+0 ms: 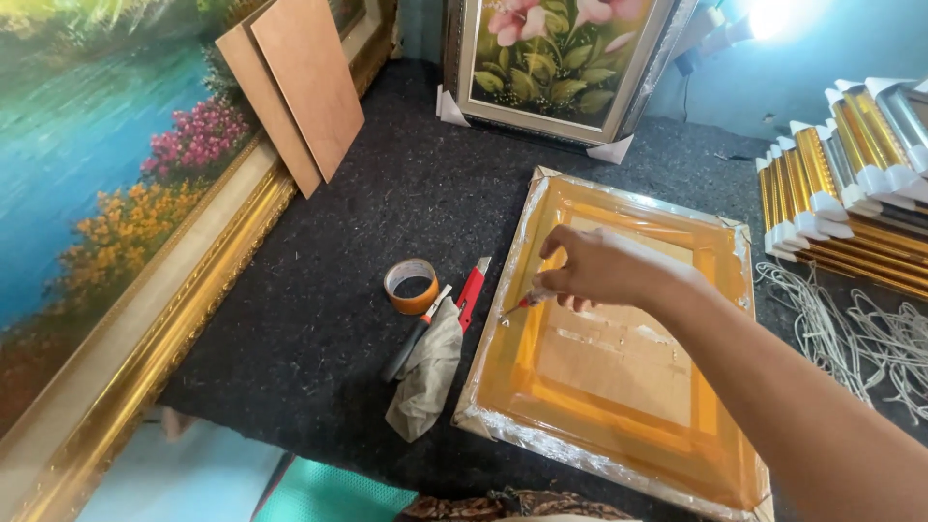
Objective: Attaching hanging hardware and wire to the back of a picture frame using a screwdriver and utility knife.
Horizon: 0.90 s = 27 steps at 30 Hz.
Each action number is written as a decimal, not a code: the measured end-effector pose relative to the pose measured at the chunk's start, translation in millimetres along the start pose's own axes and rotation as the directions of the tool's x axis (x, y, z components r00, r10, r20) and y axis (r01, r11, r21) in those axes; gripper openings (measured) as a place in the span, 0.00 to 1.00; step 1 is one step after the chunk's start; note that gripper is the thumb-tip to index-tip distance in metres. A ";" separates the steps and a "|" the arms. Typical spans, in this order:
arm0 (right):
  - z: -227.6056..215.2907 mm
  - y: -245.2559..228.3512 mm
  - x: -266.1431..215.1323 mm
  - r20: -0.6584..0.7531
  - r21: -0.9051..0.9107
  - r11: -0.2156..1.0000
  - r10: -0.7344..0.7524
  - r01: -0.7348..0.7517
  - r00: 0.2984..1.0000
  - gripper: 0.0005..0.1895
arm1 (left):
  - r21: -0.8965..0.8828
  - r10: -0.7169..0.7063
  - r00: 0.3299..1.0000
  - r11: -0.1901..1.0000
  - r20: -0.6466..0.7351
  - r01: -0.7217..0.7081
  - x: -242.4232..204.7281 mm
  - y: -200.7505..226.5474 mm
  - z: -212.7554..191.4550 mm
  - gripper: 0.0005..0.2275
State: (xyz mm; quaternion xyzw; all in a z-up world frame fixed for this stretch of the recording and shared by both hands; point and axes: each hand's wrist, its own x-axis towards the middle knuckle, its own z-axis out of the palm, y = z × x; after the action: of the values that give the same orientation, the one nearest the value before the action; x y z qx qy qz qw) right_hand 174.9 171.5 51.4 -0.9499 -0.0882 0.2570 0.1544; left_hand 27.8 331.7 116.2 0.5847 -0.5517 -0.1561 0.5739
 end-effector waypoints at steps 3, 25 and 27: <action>1.6 -1.3 1.3 -0.051 0.223 0.972 0.092 -0.078 0.994 0.20 | -0.014 0.035 0.999 0.999 -0.001 -0.035 -9.2 -30.2 -3.8 0.23; -18.0 -0.5 9.9 -0.008 -0.332 0.891 -0.331 0.309 0.944 0.13 | 0.692 -0.186 0.736 0.255 -0.651 0.676 -71.9 -222.9 6.7 0.21; -18.4 5.7 17.1 -0.003 -0.303 0.885 -0.373 0.355 0.928 0.13 | 0.693 -0.188 0.736 0.250 -0.650 0.676 -73.1 -223.7 6.9 0.21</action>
State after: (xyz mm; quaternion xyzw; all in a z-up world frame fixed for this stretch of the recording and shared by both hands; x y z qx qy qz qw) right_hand 199.4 165.8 56.7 -0.9361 -0.2975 0.1782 0.0580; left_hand 101.4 328.7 -107.4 0.9466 -0.2069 0.1489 0.1975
